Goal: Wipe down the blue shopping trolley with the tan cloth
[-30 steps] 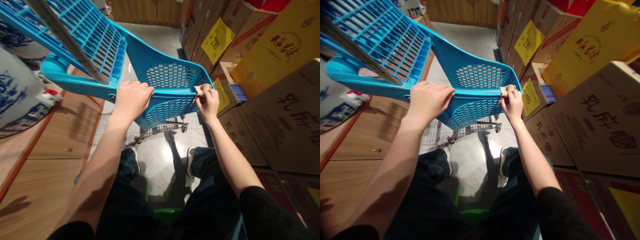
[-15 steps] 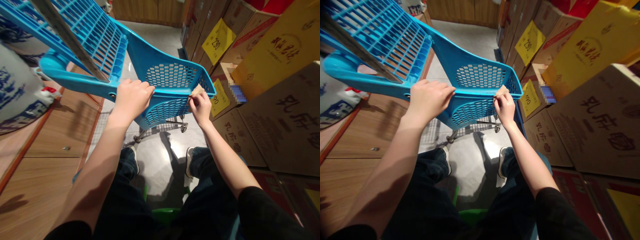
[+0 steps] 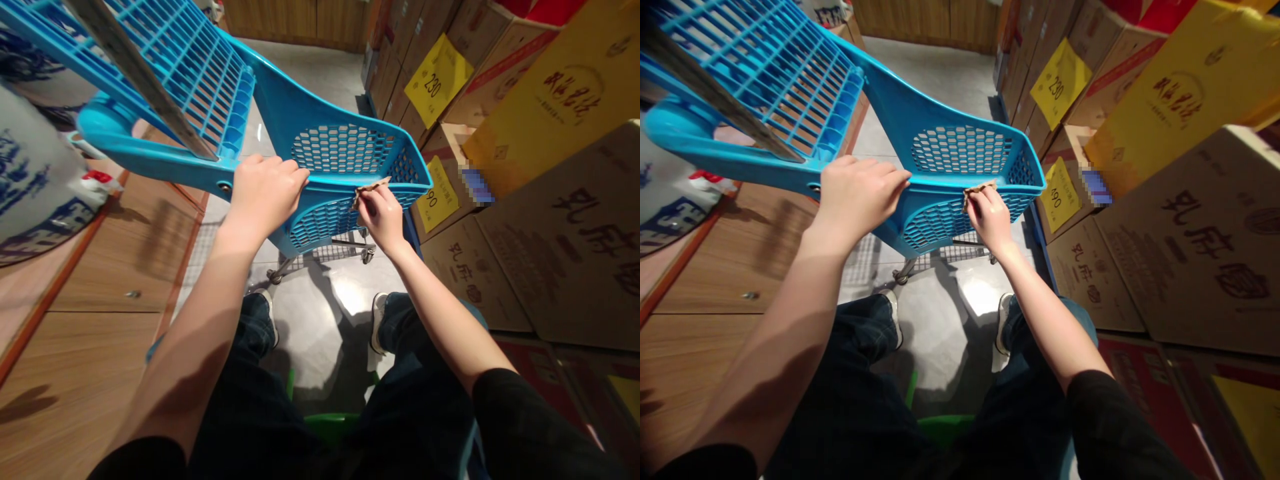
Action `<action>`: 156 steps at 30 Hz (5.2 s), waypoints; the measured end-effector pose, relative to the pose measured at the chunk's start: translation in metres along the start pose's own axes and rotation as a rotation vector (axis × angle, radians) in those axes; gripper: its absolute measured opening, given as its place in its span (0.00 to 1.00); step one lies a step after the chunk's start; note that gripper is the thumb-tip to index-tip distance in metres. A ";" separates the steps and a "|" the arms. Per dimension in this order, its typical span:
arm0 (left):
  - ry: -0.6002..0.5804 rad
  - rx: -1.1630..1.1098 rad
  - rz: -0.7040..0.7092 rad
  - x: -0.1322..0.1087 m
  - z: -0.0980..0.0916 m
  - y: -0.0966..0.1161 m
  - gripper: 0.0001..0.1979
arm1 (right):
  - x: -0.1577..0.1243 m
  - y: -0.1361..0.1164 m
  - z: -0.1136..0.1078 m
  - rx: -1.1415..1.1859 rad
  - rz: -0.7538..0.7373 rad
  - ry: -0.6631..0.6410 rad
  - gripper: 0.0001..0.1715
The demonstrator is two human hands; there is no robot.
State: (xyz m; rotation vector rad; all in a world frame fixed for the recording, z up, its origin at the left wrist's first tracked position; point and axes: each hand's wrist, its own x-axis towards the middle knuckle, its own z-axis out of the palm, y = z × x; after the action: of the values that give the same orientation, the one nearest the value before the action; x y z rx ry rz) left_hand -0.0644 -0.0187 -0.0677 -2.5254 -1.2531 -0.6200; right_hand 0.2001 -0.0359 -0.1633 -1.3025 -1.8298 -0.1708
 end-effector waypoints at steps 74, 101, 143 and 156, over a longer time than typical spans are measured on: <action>0.663 -0.256 -0.480 -0.060 -0.027 -0.076 0.11 | 0.081 -0.172 0.067 0.558 -0.131 0.049 0.06; 0.711 -0.264 -0.512 -0.054 -0.030 -0.056 0.12 | 0.088 -0.201 0.061 0.536 -0.124 0.127 0.08; 0.787 -0.339 -0.556 -0.049 -0.029 -0.046 0.12 | 0.153 -0.217 0.010 0.760 -0.160 0.031 0.13; 0.803 -0.322 -0.622 -0.044 -0.030 -0.049 0.12 | 0.137 -0.197 0.016 0.879 -0.055 -0.198 0.12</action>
State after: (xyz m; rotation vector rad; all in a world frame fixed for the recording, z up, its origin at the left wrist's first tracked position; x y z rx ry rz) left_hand -0.1354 -0.0320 -0.0606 -1.6706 -1.6372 -1.8549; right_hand 0.0169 -0.0180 -0.0089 -0.6528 -1.7712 0.6861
